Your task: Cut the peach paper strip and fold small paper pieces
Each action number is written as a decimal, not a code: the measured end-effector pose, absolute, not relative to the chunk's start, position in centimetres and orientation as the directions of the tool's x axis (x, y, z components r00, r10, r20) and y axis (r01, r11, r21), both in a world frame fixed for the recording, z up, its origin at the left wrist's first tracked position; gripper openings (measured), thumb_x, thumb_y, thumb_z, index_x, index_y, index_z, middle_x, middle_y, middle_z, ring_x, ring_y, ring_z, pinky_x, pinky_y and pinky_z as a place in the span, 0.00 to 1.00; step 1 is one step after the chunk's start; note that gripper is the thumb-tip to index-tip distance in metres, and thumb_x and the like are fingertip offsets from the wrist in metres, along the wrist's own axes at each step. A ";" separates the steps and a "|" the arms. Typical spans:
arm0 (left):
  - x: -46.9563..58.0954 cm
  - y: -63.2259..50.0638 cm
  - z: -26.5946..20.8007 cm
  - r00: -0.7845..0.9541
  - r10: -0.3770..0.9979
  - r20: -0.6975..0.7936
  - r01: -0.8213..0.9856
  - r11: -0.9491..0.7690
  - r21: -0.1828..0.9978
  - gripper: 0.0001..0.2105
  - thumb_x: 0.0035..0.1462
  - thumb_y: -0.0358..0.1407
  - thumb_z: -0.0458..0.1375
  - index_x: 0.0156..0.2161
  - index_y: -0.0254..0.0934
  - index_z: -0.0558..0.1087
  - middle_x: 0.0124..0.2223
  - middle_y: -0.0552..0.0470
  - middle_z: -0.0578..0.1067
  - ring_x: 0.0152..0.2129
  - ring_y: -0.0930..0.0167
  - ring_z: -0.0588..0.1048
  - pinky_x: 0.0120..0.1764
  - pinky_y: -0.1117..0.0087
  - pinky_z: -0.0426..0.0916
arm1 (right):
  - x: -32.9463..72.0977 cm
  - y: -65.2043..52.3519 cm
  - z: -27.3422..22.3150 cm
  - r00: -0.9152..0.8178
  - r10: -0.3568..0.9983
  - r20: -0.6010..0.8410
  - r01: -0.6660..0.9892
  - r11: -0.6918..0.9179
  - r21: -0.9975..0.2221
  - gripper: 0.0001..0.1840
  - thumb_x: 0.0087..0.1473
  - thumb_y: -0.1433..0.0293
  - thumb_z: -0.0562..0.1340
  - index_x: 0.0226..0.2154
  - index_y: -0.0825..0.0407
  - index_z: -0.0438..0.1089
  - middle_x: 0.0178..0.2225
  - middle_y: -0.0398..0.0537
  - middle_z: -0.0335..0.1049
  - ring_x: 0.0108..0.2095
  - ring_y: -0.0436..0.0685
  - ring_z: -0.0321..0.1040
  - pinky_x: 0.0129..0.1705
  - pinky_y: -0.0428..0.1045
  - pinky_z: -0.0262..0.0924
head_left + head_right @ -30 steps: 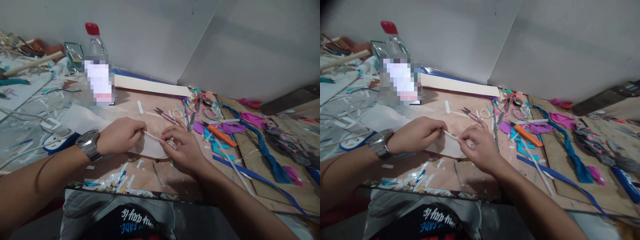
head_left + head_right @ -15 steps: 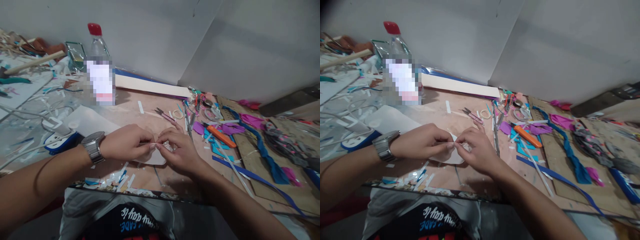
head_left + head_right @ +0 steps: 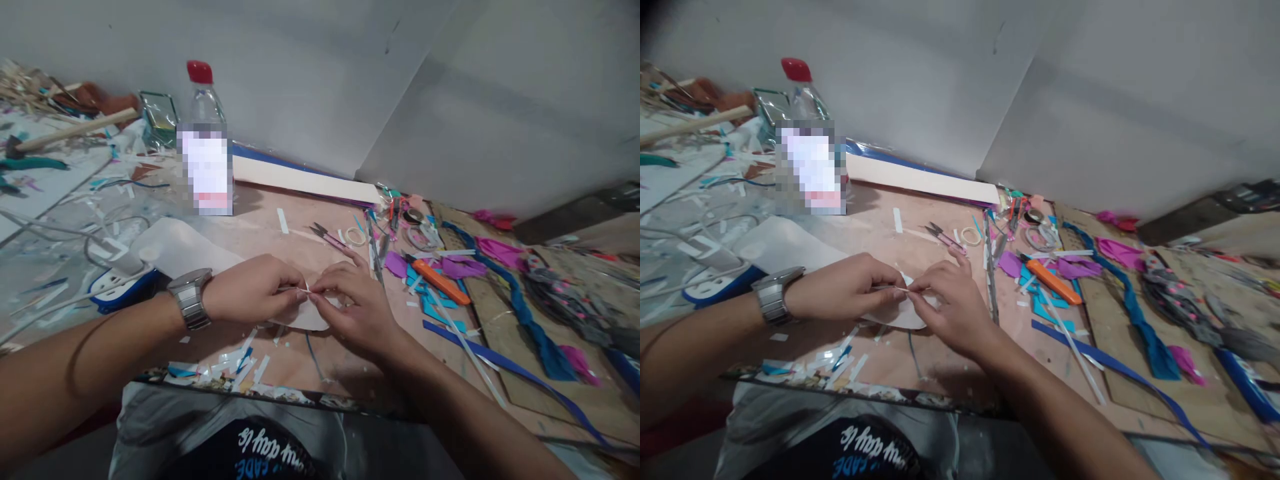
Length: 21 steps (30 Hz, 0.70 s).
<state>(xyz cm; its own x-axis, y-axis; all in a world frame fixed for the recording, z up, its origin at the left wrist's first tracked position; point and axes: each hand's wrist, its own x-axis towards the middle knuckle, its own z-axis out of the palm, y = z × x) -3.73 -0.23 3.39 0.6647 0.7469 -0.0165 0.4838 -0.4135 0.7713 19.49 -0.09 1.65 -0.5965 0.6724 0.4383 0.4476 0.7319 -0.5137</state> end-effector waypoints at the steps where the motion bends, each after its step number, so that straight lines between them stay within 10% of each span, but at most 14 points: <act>1: -3.7 -0.2 3.5 0.666 0.746 -0.025 0.480 -0.402 0.780 0.15 0.67 0.38 0.53 0.34 0.33 0.78 0.27 0.54 0.74 0.24 0.74 0.68 0.29 0.72 0.57 | 19.5 -0.1 1.7 -0.601 0.662 0.448 0.449 0.743 -0.496 0.04 0.60 0.72 0.67 0.36 0.47 0.75 0.33 0.40 0.79 0.38 0.55 0.75 0.65 0.62 0.51; 21: -4.0 0.1 3.7 0.656 0.724 -0.212 0.451 -0.151 0.880 0.09 0.61 0.34 0.56 0.38 0.33 0.78 0.27 0.56 0.74 0.23 0.76 0.67 0.27 0.74 0.58 | 19.4 -0.3 1.8 -0.627 0.576 0.525 0.416 0.817 -0.400 0.10 0.59 0.77 0.65 0.38 0.45 0.76 0.32 0.38 0.78 0.37 0.54 0.75 0.69 0.65 0.44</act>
<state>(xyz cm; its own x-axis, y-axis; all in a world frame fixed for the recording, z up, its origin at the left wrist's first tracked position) -3.95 0.08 3.74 0.6565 0.7239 -0.2122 0.4506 -0.1508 0.8799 19.37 -0.31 1.81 -0.6267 0.5758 0.5251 0.4156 0.8170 -0.3999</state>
